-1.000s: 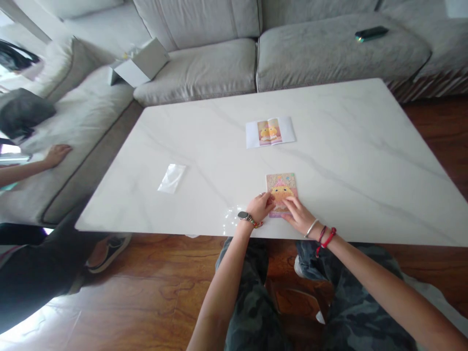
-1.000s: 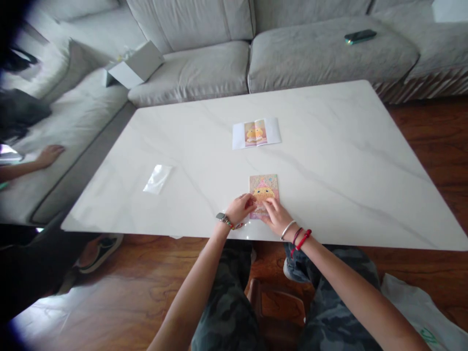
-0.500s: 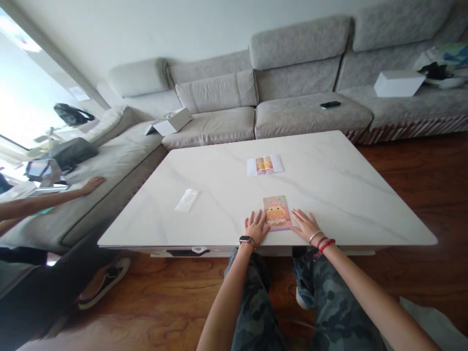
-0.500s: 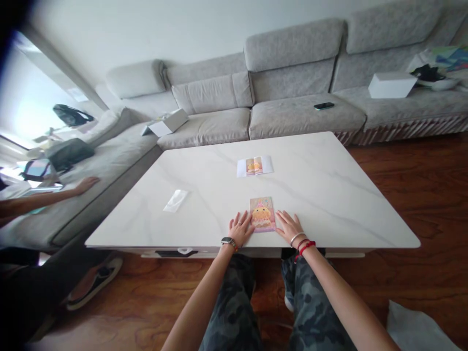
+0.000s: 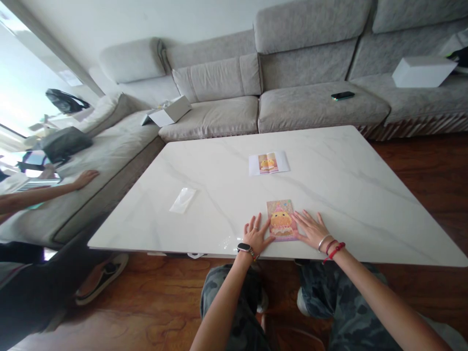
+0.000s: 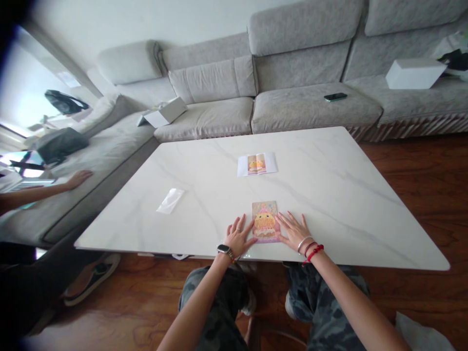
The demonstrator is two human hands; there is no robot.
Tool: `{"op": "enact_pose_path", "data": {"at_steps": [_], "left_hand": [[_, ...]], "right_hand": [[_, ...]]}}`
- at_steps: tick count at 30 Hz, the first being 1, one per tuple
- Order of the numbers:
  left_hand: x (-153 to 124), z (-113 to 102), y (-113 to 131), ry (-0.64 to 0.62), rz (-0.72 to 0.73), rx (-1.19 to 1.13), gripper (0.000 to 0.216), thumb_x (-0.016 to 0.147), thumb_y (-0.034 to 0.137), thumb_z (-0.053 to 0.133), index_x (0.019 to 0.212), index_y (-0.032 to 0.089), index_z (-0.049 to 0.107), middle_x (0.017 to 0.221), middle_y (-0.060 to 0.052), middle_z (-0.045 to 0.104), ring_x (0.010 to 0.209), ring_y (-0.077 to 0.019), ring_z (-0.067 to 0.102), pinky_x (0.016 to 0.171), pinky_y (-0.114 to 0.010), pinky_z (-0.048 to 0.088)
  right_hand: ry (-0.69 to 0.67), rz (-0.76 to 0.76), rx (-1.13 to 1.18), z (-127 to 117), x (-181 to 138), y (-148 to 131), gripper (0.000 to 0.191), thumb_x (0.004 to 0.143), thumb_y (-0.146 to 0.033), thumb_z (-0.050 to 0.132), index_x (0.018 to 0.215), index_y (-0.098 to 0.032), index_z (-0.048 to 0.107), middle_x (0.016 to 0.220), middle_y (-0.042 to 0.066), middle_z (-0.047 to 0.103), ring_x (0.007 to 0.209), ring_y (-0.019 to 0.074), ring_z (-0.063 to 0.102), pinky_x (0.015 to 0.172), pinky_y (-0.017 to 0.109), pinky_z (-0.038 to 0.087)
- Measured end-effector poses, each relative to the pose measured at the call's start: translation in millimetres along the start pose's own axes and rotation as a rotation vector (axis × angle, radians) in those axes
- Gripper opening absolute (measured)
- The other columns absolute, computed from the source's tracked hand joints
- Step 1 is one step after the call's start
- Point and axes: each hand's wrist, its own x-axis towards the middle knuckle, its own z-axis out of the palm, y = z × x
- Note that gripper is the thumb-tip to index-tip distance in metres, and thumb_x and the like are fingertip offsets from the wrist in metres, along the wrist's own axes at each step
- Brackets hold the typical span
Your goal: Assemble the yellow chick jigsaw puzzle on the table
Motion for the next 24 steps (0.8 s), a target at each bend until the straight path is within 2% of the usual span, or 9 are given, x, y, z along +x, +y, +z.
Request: {"op": "enact_pose_path", "data": {"at_steps": [9,16,20,24], "left_hand": [[-0.1,-1.0,-0.8,-0.008,-0.003,-0.024,0.063,0.072,0.060,0.033,0.128,0.038,0.015,0.139,-0.001,0.013,0.126,-0.0275,0.011,0.096,-0.046,0.019],[7.9,-4.1,-3.0,-0.015,0.004,0.001,0.066,0.071,0.060,0.035,0.129,0.035,0.015,0.139,-0.005,0.012,0.125,-0.0304,0.010,0.093,-0.050,0.022],[18.1,-5.9,-0.6,-0.013,0.120,0.028,0.061,0.076,0.054,0.032,0.130,0.034,0.012,0.140,-0.003,0.007,0.126,-0.0289,0.005,0.094,-0.050,0.021],[33.8,-4.5,-5.3,-0.068,0.218,0.025,0.060,0.078,0.053,0.028,0.130,0.031,0.010,0.140,0.000,0.010,0.127,-0.0261,0.003,0.097,-0.049,0.018]], "right_hand": [[-0.006,-0.002,-0.008,-1.1,0.2,-0.4,0.058,0.078,-0.051,0.025,0.130,-0.028,0.019,0.134,0.004,0.029,0.122,0.0290,0.020,0.090,0.062,0.012],[-0.013,0.007,0.001,-10.1,8.8,0.8,0.058,0.077,-0.050,0.030,0.130,-0.028,0.022,0.134,0.005,0.030,0.120,0.0300,0.023,0.087,0.060,0.020],[-0.006,-0.007,0.012,-10.2,15.8,1.5,0.058,0.078,-0.048,0.030,0.130,-0.027,0.020,0.134,0.004,0.029,0.121,0.0303,0.021,0.088,0.060,0.017],[-0.011,-0.035,0.027,-9.0,22.8,6.1,0.058,0.078,-0.048,0.029,0.130,-0.025,0.021,0.134,0.006,0.029,0.122,0.0295,0.020,0.089,0.060,0.015]]}}
